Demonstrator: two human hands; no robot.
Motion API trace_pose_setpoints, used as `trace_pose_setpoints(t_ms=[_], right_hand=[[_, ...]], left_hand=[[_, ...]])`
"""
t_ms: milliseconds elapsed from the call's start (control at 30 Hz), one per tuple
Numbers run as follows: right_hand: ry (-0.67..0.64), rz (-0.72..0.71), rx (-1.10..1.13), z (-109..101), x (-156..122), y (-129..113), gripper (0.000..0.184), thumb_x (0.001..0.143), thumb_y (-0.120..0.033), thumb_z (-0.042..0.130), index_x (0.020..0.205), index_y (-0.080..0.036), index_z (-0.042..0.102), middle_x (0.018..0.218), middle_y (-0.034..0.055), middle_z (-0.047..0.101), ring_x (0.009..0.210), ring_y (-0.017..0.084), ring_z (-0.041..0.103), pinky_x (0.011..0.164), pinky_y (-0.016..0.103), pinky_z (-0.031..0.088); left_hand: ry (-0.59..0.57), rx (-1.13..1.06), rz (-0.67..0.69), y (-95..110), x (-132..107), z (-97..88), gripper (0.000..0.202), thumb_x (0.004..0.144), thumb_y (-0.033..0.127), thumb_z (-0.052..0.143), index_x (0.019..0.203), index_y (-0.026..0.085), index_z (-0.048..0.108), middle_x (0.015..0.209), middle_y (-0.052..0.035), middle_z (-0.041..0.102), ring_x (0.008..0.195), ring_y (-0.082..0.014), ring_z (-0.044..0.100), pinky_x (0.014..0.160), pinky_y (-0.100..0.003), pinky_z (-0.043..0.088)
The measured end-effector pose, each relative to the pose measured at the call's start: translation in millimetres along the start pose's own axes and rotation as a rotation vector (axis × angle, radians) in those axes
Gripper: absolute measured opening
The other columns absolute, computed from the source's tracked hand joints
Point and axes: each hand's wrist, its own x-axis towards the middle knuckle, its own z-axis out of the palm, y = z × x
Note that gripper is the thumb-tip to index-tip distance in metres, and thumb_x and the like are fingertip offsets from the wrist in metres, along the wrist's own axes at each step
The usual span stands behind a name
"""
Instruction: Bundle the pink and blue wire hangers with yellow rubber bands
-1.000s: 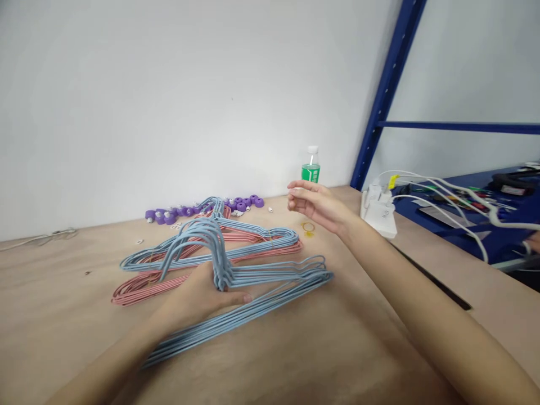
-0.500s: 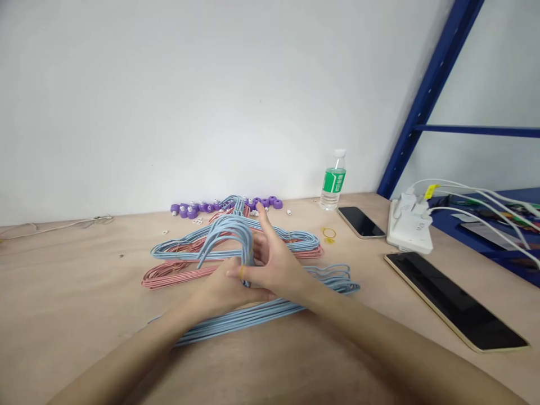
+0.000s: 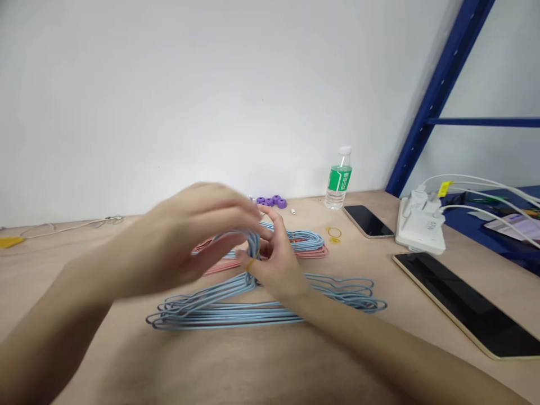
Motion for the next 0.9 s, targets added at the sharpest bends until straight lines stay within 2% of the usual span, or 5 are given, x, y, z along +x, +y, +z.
trace_pose_setpoints(t_ms=[167,333,633,800,900], right_hand=[[0.177,0.037,0.134,5.7,-4.4,-4.6,0.055,0.06,-0.026,0.061,0.106,-0.024,0.031,0.091,0.0017,0.055,0.078,0.015,0.059,0.067,0.03,0.05],[0.212,0.043,0.12,8.6,-0.6,-4.9,0.04,0.055,-0.025,0.062,0.088,-0.021,0.041,0.088,0.0047,0.057,0.081,0.019,0.058,0.067,0.032,0.05],[0.187,0.029,0.238,5.3,0.6,-9.0,0.036,0.061,-0.022,0.06,0.094,-0.021,0.045,0.062,-0.0066,0.051,0.053,0.008,0.048,0.047,0.02,0.042],[0.166,0.023,0.187,5.1,1.8,-7.7,0.017,0.062,-0.025,0.06,0.071,-0.019,0.047,0.055,-0.0067,0.045,0.045,0.007,0.044,0.043,0.02,0.041],[0.193,-0.02,0.155,5.1,2.7,-0.6,0.017,0.063,-0.027,0.06,0.068,-0.02,0.046,0.055,-0.0067,0.044,0.045,0.007,0.044,0.042,0.019,0.041]], left_hand=[[-0.743,-0.351,0.041,-30.2,68.4,-4.3,0.034,0.067,0.004,0.042,0.066,0.024,0.069,0.072,0.0046,0.065,0.067,-0.0147,0.056,0.07,-0.028,0.044],[-0.9,-0.284,0.056,-25.6,80.9,5.9,0.024,0.064,0.003,0.045,0.049,0.019,0.056,0.053,0.0041,0.052,0.055,-0.0111,0.046,0.055,-0.023,0.038],[-0.304,-0.052,0.08,-50.4,19.6,-29.7,0.039,0.077,0.03,0.054,0.04,0.017,0.046,0.04,0.0052,0.035,0.039,-0.0062,0.027,0.044,-0.023,0.021],[-0.146,-0.402,-0.008,-65.5,-68.0,17.1,0.037,0.08,0.025,0.051,0.044,0.02,0.047,0.049,-0.0002,0.053,0.055,-0.0137,0.047,0.075,-0.031,0.039],[0.243,-1.126,-0.179,-56.6,-92.0,55.8,0.039,0.08,0.031,0.054,0.044,0.019,0.046,0.04,0.0035,0.047,0.045,-0.0098,0.046,0.085,-0.032,0.041]])
